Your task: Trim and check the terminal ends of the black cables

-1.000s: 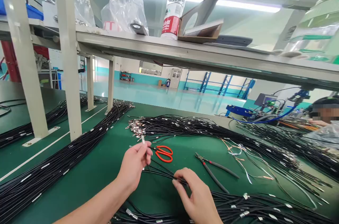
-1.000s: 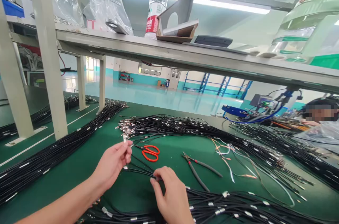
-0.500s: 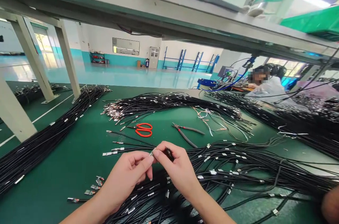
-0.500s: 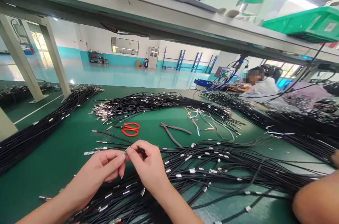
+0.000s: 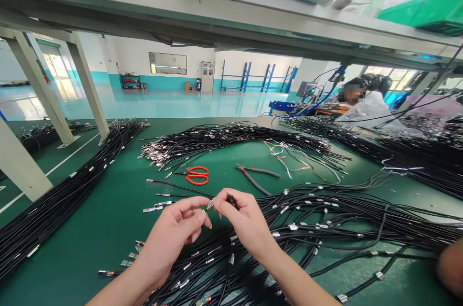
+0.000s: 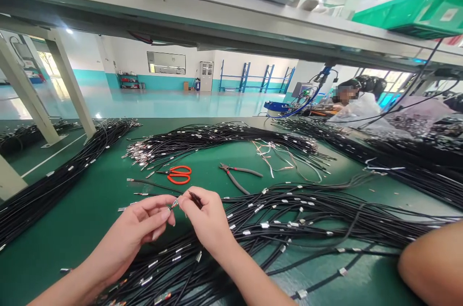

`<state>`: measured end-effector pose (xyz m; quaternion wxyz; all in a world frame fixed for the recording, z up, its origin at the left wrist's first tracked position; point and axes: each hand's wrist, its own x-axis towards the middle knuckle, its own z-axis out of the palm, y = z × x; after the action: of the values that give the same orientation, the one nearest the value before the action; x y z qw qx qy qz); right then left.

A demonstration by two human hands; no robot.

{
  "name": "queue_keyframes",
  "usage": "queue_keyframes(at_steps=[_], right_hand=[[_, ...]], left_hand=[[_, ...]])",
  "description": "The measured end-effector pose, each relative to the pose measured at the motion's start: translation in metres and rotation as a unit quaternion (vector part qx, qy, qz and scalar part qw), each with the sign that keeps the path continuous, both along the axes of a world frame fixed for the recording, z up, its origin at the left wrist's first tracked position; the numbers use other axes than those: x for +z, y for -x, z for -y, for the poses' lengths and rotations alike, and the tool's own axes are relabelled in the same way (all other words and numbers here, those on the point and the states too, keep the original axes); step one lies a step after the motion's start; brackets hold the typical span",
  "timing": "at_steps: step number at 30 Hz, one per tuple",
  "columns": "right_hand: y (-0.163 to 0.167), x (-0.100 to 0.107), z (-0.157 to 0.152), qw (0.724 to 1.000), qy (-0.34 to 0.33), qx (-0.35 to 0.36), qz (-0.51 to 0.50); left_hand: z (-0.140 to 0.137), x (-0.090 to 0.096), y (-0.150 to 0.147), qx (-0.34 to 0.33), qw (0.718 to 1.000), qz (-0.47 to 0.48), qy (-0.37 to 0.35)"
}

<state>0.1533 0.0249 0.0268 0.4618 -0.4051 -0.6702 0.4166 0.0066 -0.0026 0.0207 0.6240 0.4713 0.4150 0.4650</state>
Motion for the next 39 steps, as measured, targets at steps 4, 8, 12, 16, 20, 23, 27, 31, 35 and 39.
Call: queue_keyframes(at_steps=[4,8,12,16,20,23,27,31,35,39], right_hand=[[0.0005,0.0006,0.0016,1.0,-0.016,0.012,0.007],[0.0018,0.001,0.0023,1.0,-0.017,0.007,0.02],[0.0026,0.0013,0.0028,0.999,-0.033,0.002,0.035],[0.0018,0.0017,0.0026,0.998,-0.03,-0.002,0.048],[0.0009,0.0009,0.0017,0.998,-0.024,0.009,0.062],[0.0004,-0.0003,0.0011,0.997,-0.025,0.018,0.07],[-0.0004,-0.0012,0.0009,0.996,-0.027,0.028,0.079],[-0.0009,-0.0001,0.0005,0.996,-0.034,0.016,0.076],[-0.0011,0.0016,0.0001,0.996,-0.037,0.01,0.076],[-0.0011,0.002,0.0001,0.996,-0.007,0.039,0.079]], left_hand=[[-0.0008,0.0014,-0.0009,0.014,1.0,-0.004,-0.005],[-0.0011,-0.0003,-0.0009,0.024,1.0,-0.006,0.002],[-0.0005,-0.0026,-0.0002,0.02,1.0,-0.014,-0.002],[-0.0006,-0.0031,-0.0006,0.019,0.999,-0.036,-0.014],[-0.0006,-0.0026,-0.0015,0.04,0.998,-0.046,-0.015],[-0.0003,-0.0038,-0.0016,0.044,0.998,-0.048,-0.015],[-0.0012,-0.0055,-0.0006,0.043,0.998,-0.052,-0.019],[-0.0035,-0.0031,0.0023,0.03,0.997,-0.066,-0.024],[-0.0055,0.0007,0.0047,0.037,0.982,-0.17,-0.067],[-0.0063,-0.0001,0.0045,0.115,0.956,-0.221,-0.155]])
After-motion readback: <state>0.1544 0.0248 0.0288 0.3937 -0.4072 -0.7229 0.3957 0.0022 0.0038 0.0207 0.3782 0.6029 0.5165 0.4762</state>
